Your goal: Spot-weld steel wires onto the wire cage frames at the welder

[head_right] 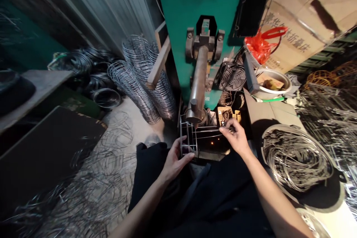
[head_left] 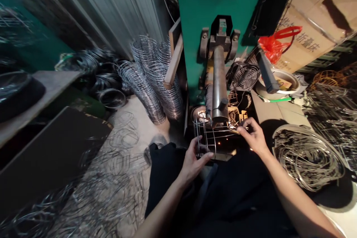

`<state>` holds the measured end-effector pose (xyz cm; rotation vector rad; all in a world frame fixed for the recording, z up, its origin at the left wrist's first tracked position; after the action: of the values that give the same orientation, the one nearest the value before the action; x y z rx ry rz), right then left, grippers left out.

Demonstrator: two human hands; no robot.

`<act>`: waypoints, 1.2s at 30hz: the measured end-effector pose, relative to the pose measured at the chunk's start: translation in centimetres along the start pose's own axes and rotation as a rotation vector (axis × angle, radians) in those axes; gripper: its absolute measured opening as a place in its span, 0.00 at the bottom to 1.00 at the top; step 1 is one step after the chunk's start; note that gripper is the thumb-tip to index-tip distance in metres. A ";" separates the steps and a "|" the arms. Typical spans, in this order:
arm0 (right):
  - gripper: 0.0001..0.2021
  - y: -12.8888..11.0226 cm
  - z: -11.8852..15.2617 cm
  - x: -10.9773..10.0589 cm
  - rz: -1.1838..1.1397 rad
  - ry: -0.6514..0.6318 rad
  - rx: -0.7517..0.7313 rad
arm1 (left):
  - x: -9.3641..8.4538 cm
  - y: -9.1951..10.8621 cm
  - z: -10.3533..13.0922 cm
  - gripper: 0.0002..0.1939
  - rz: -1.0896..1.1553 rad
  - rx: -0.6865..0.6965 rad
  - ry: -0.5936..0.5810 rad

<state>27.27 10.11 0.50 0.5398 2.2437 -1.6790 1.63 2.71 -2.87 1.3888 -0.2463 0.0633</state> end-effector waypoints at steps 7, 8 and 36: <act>0.15 -0.7 1.6 0.8 0.095 -0.022 -0.164 | 1.4 0.2 0.3 0.23 0.129 -0.004 0.016; 0.16 -1.0 1.5 1.0 0.110 -0.011 -0.166 | 1.5 0.1 0.4 0.22 0.135 0.005 0.032; 0.18 -1.4 -1.7 2.2 0.164 -0.010 -0.179 | 1.6 0.2 -2.1 0.27 0.129 0.075 0.144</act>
<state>24.67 11.73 1.17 0.6498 2.2467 -1.3829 3.39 4.65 -2.66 1.4344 -0.2152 0.2806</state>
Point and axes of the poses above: each hand's wrist, its own z-axis away from the middle knuckle, its own x-axis out of the palm, y = z × x, the point moved 2 cm from there along -z, towards the middle knuckle, and after that the axes turned 1 degree about z, right-handed, at the moved point
